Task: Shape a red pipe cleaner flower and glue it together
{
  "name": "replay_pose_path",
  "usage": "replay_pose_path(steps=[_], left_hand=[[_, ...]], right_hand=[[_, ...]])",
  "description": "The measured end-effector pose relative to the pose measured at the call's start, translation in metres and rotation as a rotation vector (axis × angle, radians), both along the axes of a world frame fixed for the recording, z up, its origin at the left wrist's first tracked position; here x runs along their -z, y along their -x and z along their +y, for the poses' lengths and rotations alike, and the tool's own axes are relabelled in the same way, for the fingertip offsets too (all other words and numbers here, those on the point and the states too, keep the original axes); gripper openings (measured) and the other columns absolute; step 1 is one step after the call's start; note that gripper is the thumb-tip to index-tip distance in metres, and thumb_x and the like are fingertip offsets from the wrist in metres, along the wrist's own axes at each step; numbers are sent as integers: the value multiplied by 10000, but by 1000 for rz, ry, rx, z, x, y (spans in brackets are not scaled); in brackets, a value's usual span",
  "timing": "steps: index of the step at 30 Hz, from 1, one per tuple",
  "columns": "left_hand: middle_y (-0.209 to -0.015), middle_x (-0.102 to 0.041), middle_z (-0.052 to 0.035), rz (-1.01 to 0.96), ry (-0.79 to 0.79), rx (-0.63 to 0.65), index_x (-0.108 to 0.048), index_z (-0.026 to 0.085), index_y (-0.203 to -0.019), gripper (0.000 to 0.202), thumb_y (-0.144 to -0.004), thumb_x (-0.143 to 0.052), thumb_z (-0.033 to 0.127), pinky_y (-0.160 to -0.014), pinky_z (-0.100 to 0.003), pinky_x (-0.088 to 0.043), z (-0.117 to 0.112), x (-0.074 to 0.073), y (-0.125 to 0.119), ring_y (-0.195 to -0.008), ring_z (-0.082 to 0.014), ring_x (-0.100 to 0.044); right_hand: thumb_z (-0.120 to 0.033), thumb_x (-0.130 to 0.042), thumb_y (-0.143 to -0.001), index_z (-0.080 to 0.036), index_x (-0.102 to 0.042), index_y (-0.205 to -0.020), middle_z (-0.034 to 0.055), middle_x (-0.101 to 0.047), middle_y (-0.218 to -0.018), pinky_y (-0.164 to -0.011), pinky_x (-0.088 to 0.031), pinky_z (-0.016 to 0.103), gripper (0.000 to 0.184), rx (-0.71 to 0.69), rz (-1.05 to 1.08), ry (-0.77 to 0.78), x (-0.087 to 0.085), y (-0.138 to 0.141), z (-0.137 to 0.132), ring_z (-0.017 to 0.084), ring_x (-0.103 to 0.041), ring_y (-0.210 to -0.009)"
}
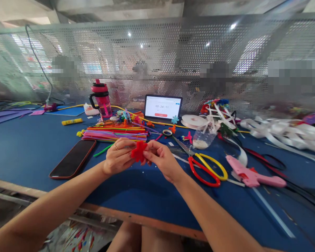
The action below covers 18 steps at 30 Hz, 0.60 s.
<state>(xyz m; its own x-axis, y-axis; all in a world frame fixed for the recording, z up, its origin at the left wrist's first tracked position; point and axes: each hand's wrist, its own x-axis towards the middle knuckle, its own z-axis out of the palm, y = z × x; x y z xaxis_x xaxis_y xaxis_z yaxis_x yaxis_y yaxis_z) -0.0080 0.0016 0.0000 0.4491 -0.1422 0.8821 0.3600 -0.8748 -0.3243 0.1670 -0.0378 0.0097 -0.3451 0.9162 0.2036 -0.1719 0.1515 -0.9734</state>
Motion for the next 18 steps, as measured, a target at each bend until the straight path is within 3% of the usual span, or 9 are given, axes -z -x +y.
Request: replay_pose_path(steps=[4,7,13,15,18], left_hand=[[-695,-670,-25,-43,74,9,-599,155,-762,42,-792,-576,173,-696,-287,-501,-1,0,-1,-808,-155,-604],[-735,-683,-35,-92,171,22,-605,153,-781,28,-788,-583,168,-709,-298,-493,-2,-1,-1,-824,-161,-605],[-706,-680,-20,-126,236,12,-610,160,-801,32,-784,-583,158,-723,-312,-465,-2,-4,1,-805,-154,-609],[-718,-683,-23,-114,241,18,-610,158,-803,37,-791,-575,160,-722,-310,-461,-2,-5,1,-806,-152,-608],[-735,-689,-27,-102,238,39,-607,157,-789,39,-792,-569,158,-721,-308,-460,-3,-4,-1,-811,-153,-609]], right_hand=[[-348,-657,-738,-199,-505,-738,-31,-604,-599,-498,-367,212,213,5,-21,-35,0,1,1,87,-535,-534],[-355,-582,-801,-207,-529,-829,-6,-637,-657,-530,-396,226,160,25,-132,-148,-2,-1,0,105,-567,-587],[-291,-679,-722,-250,-613,-889,25,-669,-788,-681,-444,306,184,452,-504,-746,-5,-9,-6,167,-598,-721],[-259,-701,-703,-264,-629,-902,19,-678,-808,-704,-443,307,212,505,-548,-883,-5,-10,-7,171,-597,-744],[-228,-678,-727,-259,-636,-911,11,-687,-807,-672,-454,286,191,506,-574,-946,-5,-10,-7,156,-604,-720]])
